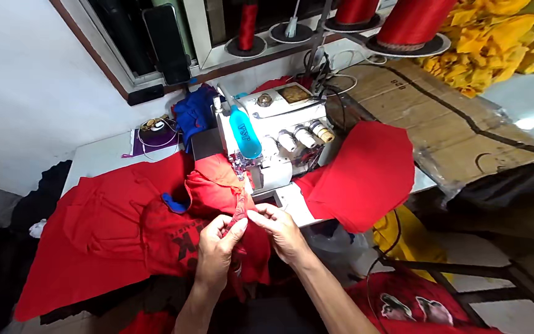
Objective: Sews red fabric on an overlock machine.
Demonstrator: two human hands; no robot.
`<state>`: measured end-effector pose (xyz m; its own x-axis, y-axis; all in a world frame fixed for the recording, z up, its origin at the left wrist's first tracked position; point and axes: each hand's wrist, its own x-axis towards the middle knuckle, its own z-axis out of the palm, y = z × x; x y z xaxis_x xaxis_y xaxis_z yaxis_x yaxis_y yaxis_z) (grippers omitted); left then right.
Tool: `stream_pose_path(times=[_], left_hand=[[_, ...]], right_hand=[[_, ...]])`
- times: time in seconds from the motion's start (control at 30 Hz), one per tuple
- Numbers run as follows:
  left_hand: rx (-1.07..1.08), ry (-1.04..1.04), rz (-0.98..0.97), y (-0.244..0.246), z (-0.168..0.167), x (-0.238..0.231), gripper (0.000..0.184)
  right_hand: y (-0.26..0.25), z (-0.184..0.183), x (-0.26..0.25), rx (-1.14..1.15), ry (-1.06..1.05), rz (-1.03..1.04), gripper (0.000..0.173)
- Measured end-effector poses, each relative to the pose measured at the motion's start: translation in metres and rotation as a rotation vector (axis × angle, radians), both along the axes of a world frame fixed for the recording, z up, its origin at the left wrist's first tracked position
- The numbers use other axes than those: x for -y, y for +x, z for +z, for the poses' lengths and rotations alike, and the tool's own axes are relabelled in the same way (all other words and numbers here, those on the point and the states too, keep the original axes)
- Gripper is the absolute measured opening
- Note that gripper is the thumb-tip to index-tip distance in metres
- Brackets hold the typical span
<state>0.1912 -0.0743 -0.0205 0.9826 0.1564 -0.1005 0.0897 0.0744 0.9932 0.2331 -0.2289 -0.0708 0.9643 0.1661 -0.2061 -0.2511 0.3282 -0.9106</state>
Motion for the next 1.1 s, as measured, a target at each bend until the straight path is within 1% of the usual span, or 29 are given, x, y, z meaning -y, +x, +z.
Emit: stream_pose_path(times=[0.07,0.1,0.17,0.23,0.3,0.37,0.43,0.47,0.53,0.57,0.63,0.67,0.7,0.73,0.77,0.8,0.83,0.9,0.97,1.0,1.1], left_hand=[[0.041,0.024,0.024,-0.004,-0.002,-0.001,0.011],[0.035,0.020,0.035,-0.006,-0.002,-0.001,0.011],[0.021,-0.003,0.032,-0.008,-0.004,0.000,0.011],[0.045,0.021,0.028,-0.006,-0.002,0.001,0.010],[0.082,0.115,0.013,-0.004,0.001,0.001,0.010],[0.122,0.241,-0.006,-0.004,0.002,0.001,0.012],[0.162,0.387,-0.016,-0.005,0.000,0.000,0.014],[0.190,0.451,-0.014,-0.007,-0.002,-0.001,0.014],[0.257,0.577,0.003,-0.009,-0.004,0.001,0.013],[0.305,0.631,0.012,-0.009,-0.004,0.001,0.013],[0.401,0.740,0.026,-0.009,-0.004,0.003,0.013],[0.431,0.792,0.029,-0.008,-0.005,0.004,0.013],[0.450,0.835,0.031,-0.008,-0.006,0.004,0.014],[0.461,0.870,0.026,-0.009,-0.007,0.005,0.014],[0.468,0.896,0.012,-0.009,-0.007,0.005,0.014],[0.478,0.920,-0.001,-0.009,-0.007,0.006,0.014],[0.491,0.950,-0.008,-0.008,-0.007,0.007,0.014],[0.525,1.017,-0.022,-0.006,-0.007,0.008,0.014],[0.566,1.129,-0.035,-0.004,-0.006,0.009,0.014],[0.581,1.192,-0.048,-0.005,-0.005,0.010,0.013],[0.633,1.332,-0.130,-0.010,-0.002,0.015,0.012]], right_hand=[[-0.001,0.002,0.001,-0.018,0.081,-0.067,0.012],[-0.002,0.002,0.004,-0.056,0.119,-0.064,0.012],[-0.003,0.002,0.012,-0.138,0.150,0.012,0.014],[0.004,0.005,0.016,-0.163,0.168,0.118,0.018],[0.016,0.010,0.015,-0.145,0.136,0.195,0.019],[0.025,0.018,0.011,-0.104,0.101,0.226,0.017],[0.026,0.023,0.006,-0.072,0.067,0.176,0.012],[0.024,0.025,0.005,-0.044,0.036,0.136,0.013],[0.018,0.026,0.004,0.032,-0.112,0.082,0.041],[0.014,0.025,0.002,0.073,-0.202,0.041,0.053],[0.005,0.020,-0.002,0.114,-0.315,-0.047,0.070],[0.000,0.018,-0.002,0.104,-0.335,-0.067,0.068],[-0.003,0.017,-0.002,0.078,-0.336,-0.080,0.053],[-0.005,0.017,-0.001,0.054,-0.324,-0.080,0.033],[-0.006,0.017,0.001,0.043,-0.319,-0.074,0.018],[-0.004,0.017,0.002,0.044,-0.333,-0.067,0.014],[-0.003,0.017,0.004,0.057,-0.362,-0.053,0.015],[-0.003,0.018,0.007,0.102,-0.457,-0.026,0.011],[-0.008,0.020,0.007,0.146,-0.540,-0.017,0.009],[-0.011,0.022,0.007,0.152,-0.548,-0.020,0.009],[-0.014,0.029,0.009,0.146,-0.531,-0.012,0.019]])
